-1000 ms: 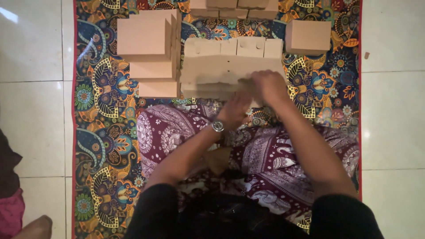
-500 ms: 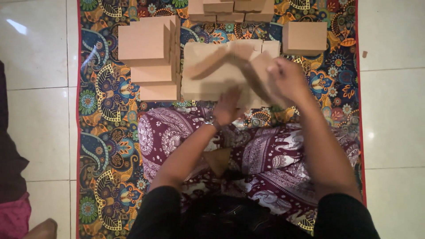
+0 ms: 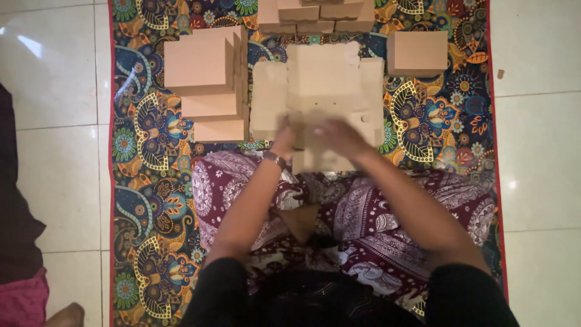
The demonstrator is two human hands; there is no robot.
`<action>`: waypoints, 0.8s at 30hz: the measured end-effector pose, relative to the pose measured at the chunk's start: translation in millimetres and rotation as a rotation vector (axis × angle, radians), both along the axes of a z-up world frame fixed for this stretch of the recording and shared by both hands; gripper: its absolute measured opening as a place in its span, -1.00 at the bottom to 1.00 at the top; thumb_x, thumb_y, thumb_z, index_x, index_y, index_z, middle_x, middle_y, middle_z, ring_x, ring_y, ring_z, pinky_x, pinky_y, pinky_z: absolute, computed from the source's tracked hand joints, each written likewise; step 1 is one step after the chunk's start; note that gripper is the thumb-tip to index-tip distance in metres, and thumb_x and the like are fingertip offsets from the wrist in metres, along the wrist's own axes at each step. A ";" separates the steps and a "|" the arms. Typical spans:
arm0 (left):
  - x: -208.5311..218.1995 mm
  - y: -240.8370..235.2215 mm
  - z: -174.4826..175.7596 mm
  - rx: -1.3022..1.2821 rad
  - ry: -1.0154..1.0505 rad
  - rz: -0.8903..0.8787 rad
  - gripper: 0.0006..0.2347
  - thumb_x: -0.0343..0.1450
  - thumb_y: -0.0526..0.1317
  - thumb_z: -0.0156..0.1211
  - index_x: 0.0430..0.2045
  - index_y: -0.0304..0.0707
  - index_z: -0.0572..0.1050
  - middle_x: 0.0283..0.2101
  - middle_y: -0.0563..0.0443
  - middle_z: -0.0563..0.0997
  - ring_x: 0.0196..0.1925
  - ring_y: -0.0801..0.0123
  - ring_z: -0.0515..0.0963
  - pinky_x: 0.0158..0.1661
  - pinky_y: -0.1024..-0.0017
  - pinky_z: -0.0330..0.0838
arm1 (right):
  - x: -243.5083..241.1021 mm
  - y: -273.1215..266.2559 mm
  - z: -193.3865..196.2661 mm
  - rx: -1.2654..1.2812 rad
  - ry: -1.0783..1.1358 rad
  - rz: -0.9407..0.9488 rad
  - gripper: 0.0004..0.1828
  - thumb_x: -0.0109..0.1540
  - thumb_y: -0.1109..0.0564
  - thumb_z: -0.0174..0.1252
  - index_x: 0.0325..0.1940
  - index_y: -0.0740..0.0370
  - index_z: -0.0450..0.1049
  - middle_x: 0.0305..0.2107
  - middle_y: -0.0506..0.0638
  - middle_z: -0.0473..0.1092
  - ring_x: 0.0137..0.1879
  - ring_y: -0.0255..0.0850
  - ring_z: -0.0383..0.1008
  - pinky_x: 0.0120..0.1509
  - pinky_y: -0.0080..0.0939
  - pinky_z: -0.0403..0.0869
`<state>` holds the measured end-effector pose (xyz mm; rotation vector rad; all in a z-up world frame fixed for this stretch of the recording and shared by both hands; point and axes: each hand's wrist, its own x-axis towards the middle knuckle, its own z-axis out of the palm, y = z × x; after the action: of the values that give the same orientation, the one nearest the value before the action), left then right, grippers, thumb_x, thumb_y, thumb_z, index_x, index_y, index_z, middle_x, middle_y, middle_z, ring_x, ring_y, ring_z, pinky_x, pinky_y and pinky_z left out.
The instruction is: Folding flat cardboard templates into small rectangular boxes and stacking them on the floor.
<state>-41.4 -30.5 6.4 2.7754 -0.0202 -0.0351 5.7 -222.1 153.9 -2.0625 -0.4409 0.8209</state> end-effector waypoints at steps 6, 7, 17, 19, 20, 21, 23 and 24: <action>25.0 20.4 -49.4 -1.771 0.186 0.686 -0.74 0.36 -0.14 0.17 -0.10 -0.10 0.61 0.04 -0.04 0.63 0.14 0.13 0.60 0.18 0.13 0.42 | 75.8 -67.8 -51.1 -0.713 -0.801 0.077 -0.58 0.33 -0.15 -0.02 -0.04 0.16 0.60 -0.15 0.19 0.53 0.01 0.14 0.59 0.02 0.06 0.59; 29.7 23.0 -53.2 -1.787 0.246 0.760 -0.71 0.35 -0.12 0.20 -0.07 -0.13 0.59 0.04 -0.14 0.63 0.12 0.03 0.61 0.13 0.05 0.48 | 64.5 -65.7 -24.1 -0.439 -0.308 -0.164 -0.35 0.31 -0.29 0.03 0.16 0.35 0.41 0.02 0.33 0.41 0.10 0.20 0.52 -0.13 0.10 0.60; 47.7 31.8 -87.8 -1.839 0.136 0.871 -0.59 0.38 0.01 0.26 0.08 -0.10 0.51 0.14 -0.16 0.59 0.22 0.00 0.55 0.26 0.03 0.37 | 42.6 -30.6 -7.1 0.034 0.330 -0.390 -0.40 0.39 0.08 0.04 0.50 0.26 0.13 0.37 0.39 0.12 0.35 0.42 0.26 -0.12 0.37 0.62; 27.1 17.4 -26.4 -1.348 0.110 0.635 -0.69 0.42 -0.10 0.19 0.02 -0.13 0.54 0.08 -0.17 0.62 0.21 -0.03 0.54 0.26 0.06 0.37 | 33.3 -24.6 11.6 -0.025 0.318 -0.294 -0.39 0.36 0.16 0.03 0.51 0.21 0.14 0.35 0.37 0.15 0.31 0.33 0.33 -0.06 0.23 0.62; 17.4 8.9 4.1 -0.859 0.084 0.397 -0.77 0.45 -0.22 0.13 -0.04 -0.16 0.58 0.01 -0.19 0.65 0.21 -0.05 0.53 0.26 0.10 0.37 | 28.8 -22.8 20.9 -0.084 0.305 -0.200 -0.36 0.32 0.24 0.01 0.52 0.17 0.16 0.34 0.35 0.19 0.28 0.24 0.39 0.00 0.10 0.63; 18.9 8.8 17.9 -0.860 0.091 0.389 -0.77 0.45 -0.22 0.13 -0.04 -0.16 0.58 0.01 -0.19 0.65 0.21 -0.05 0.53 0.26 0.10 0.37 | 27.5 -23.2 24.1 -0.085 0.308 -0.210 -0.36 0.32 0.24 0.01 0.52 0.17 0.16 0.34 0.35 0.19 0.28 0.24 0.39 0.00 0.10 0.63; 22.2 8.9 45.5 -0.845 0.198 0.369 -0.61 0.57 -0.05 -0.24 0.14 -0.25 0.43 0.24 -0.24 0.50 0.36 -0.03 0.39 0.42 0.08 0.12 | 26.7 -22.8 31.2 -0.181 0.077 0.138 -0.23 0.19 0.21 0.13 0.51 0.19 0.15 0.31 0.50 0.19 0.29 0.42 0.33 0.26 0.28 0.51; 23.0 6.2 24.8 -0.849 0.200 0.369 -0.61 0.57 -0.05 -0.24 0.14 -0.25 0.43 0.24 -0.24 0.50 0.36 -0.03 0.39 0.42 0.08 0.12 | 33.2 -32.0 -1.2 -0.186 0.079 0.138 -0.23 0.19 0.21 0.13 0.51 0.19 0.15 0.31 0.50 0.19 0.29 0.42 0.33 0.26 0.28 0.51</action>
<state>-18.4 -24.3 31.3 1.8816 0.4250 -0.1661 38.9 -254.0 152.7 -2.1795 -0.4828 1.0563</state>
